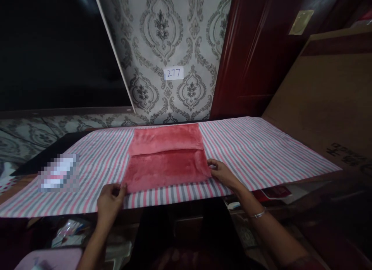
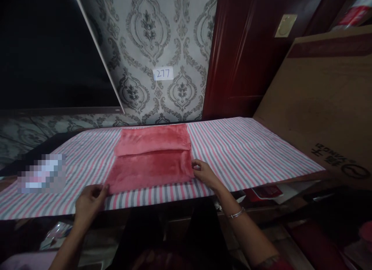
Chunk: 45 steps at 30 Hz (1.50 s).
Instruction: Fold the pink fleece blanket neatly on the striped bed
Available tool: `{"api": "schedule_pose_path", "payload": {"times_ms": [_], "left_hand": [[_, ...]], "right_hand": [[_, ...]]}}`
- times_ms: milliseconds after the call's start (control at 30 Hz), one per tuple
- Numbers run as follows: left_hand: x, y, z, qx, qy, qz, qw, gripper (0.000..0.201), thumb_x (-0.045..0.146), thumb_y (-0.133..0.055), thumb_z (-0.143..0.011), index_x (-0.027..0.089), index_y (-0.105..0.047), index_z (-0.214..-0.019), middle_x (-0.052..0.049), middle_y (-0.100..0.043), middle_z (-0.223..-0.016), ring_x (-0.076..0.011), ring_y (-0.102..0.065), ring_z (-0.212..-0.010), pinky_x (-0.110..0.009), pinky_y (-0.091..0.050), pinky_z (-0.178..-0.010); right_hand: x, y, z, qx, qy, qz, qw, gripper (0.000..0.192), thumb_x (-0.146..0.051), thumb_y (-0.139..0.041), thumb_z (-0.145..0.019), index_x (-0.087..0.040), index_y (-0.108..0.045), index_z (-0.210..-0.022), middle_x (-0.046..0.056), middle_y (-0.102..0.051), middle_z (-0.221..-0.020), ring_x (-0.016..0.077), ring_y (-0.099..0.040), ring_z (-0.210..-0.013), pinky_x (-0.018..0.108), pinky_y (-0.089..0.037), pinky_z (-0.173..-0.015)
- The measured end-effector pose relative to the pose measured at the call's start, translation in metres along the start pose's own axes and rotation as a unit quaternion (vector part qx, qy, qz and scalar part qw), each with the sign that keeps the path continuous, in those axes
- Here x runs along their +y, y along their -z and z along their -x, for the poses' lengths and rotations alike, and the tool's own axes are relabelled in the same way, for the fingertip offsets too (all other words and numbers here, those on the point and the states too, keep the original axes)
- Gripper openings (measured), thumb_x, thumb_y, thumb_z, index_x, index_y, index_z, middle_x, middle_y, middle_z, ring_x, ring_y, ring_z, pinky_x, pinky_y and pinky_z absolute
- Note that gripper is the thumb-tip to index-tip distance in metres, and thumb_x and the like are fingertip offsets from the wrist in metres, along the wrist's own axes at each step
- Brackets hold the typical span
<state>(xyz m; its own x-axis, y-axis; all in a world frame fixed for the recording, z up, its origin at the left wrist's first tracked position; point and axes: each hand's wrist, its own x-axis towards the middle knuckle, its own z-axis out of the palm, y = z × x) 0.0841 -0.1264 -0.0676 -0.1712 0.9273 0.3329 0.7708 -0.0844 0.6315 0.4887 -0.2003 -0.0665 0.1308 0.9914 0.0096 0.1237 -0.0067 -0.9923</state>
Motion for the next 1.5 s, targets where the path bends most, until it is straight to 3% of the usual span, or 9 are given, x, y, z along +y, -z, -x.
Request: {"api": "schedule_pose_path", "payload": {"times_ms": [100, 233, 433, 533, 733, 933, 1167, 1300, 1500], "left_hand": [[0.002, -0.003, 0.004, 0.004, -0.069, -0.037, 0.997, 0.03, 0.054, -0.048, -0.074, 0.025, -0.049, -0.064, -0.007, -0.058, -0.069, -0.0247, -0.057, -0.071, -0.037, -0.048, -0.072], [0.006, -0.006, 0.011, -0.001, -0.096, -0.055, 0.994, 0.025, 0.043, -0.043, -0.081, 0.025, -0.047, -0.064, -0.009, -0.059, -0.072, -0.0246, -0.058, -0.074, -0.036, -0.048, -0.073], [-0.002, 0.001, 0.011, 0.026, -0.022, 0.067, 0.997, 0.022, 0.04, -0.043, -0.082, 0.023, -0.054, -0.074, -0.008, -0.063, -0.08, -0.0228, -0.061, -0.08, -0.036, -0.05, -0.079], [-0.007, 0.009, 0.005, 0.053, 0.014, 0.115, 0.992, 0.033, 0.051, -0.041, -0.084, 0.022, -0.057, -0.079, -0.008, -0.065, -0.087, -0.0229, -0.061, -0.089, -0.037, -0.05, -0.087], [-0.015, 0.018, -0.007, -0.095, -0.016, 0.104, 0.99, 0.045, 0.067, -0.048, -0.07, 0.023, -0.058, -0.071, -0.008, -0.07, -0.085, -0.0251, -0.064, -0.086, -0.038, -0.051, -0.085], [-0.005, 0.009, -0.014, -0.126, -0.004, 0.042, 0.991, 0.047, 0.066, -0.046, -0.072, 0.022, -0.062, -0.075, -0.004, -0.068, -0.073, -0.0226, -0.061, -0.073, -0.033, -0.049, -0.071], [0.0, 0.0, -0.013, -0.074, 0.042, 0.103, 0.991, 0.051, 0.071, -0.049, -0.072, 0.02, -0.057, -0.073, 0.0, -0.058, -0.062, -0.0184, -0.053, -0.065, -0.029, -0.044, -0.06], [-0.004, 0.007, -0.021, -0.145, 0.034, 0.097, 0.984, 0.053, 0.074, -0.054, -0.067, 0.021, -0.057, -0.064, 0.001, -0.057, -0.057, -0.0184, -0.053, -0.062, -0.028, -0.044, -0.056], [0.011, 0.004, -0.061, -0.216, 0.041, 0.068, 0.973, 0.045, 0.064, -0.056, -0.066, 0.021, -0.066, -0.066, -0.006, -0.071, -0.067, -0.0258, -0.065, -0.071, -0.032, -0.049, -0.061]], "right_hand": [[0.0, 0.003, -0.001, -0.064, -0.04, 0.049, 0.996, 0.025, -0.037, -0.061, -0.066, -0.017, -0.068, -0.08, -0.004, -0.053, -0.056, 0.0109, -0.042, -0.05, 0.024, -0.036, -0.051], [0.002, 0.001, -0.003, -0.061, 0.054, 0.063, 0.995, 0.023, -0.036, -0.066, -0.065, -0.019, -0.071, -0.08, 0.0, -0.061, -0.071, 0.0153, -0.053, -0.066, 0.029, -0.046, -0.068], [0.024, 0.004, 0.008, -0.015, -0.033, -0.072, 0.997, 0.027, -0.045, -0.064, -0.074, -0.021, -0.064, -0.087, -0.009, -0.034, -0.046, 0.0086, -0.025, -0.039, 0.025, -0.02, -0.043], [0.033, 0.013, 0.013, 0.012, -0.038, -0.103, 0.994, 0.029, -0.049, -0.067, -0.075, -0.022, -0.057, -0.078, -0.009, -0.037, -0.045, 0.0082, -0.027, -0.039, 0.025, -0.018, -0.043], [0.027, 0.017, 0.018, 0.013, -0.062, -0.057, 0.996, 0.046, -0.066, -0.065, -0.073, -0.021, -0.053, -0.077, -0.004, -0.049, -0.051, 0.0126, -0.045, -0.046, 0.027, -0.035, -0.048], [0.016, 0.001, 0.017, 0.043, -0.022, 0.055, 0.997, 0.051, -0.057, -0.07, -0.065, -0.019, -0.061, -0.098, 0.0, -0.063, -0.071, 0.016, -0.055, -0.059, 0.027, -0.041, -0.053], [0.03, -0.001, 0.014, 0.114, -0.014, 0.092, 0.989, 0.029, -0.052, -0.054, -0.074, -0.023, -0.054, -0.073, -0.005, -0.048, -0.051, 0.0133, -0.044, -0.045, 0.025, -0.032, -0.044], [0.031, 0.006, 0.015, 0.096, -0.026, 0.083, 0.992, 0.031, -0.053, -0.054, -0.073, -0.023, -0.054, -0.074, -0.006, -0.045, -0.048, 0.0126, -0.042, -0.041, 0.025, -0.033, -0.043], [0.016, 0.014, -0.008, 0.101, -0.013, 0.107, 0.989, 0.037, -0.053, -0.064, -0.073, -0.018, -0.069, -0.083, 0.005, -0.07, -0.078, 0.0215, -0.062, -0.075, 0.03, -0.045, -0.065]]}}
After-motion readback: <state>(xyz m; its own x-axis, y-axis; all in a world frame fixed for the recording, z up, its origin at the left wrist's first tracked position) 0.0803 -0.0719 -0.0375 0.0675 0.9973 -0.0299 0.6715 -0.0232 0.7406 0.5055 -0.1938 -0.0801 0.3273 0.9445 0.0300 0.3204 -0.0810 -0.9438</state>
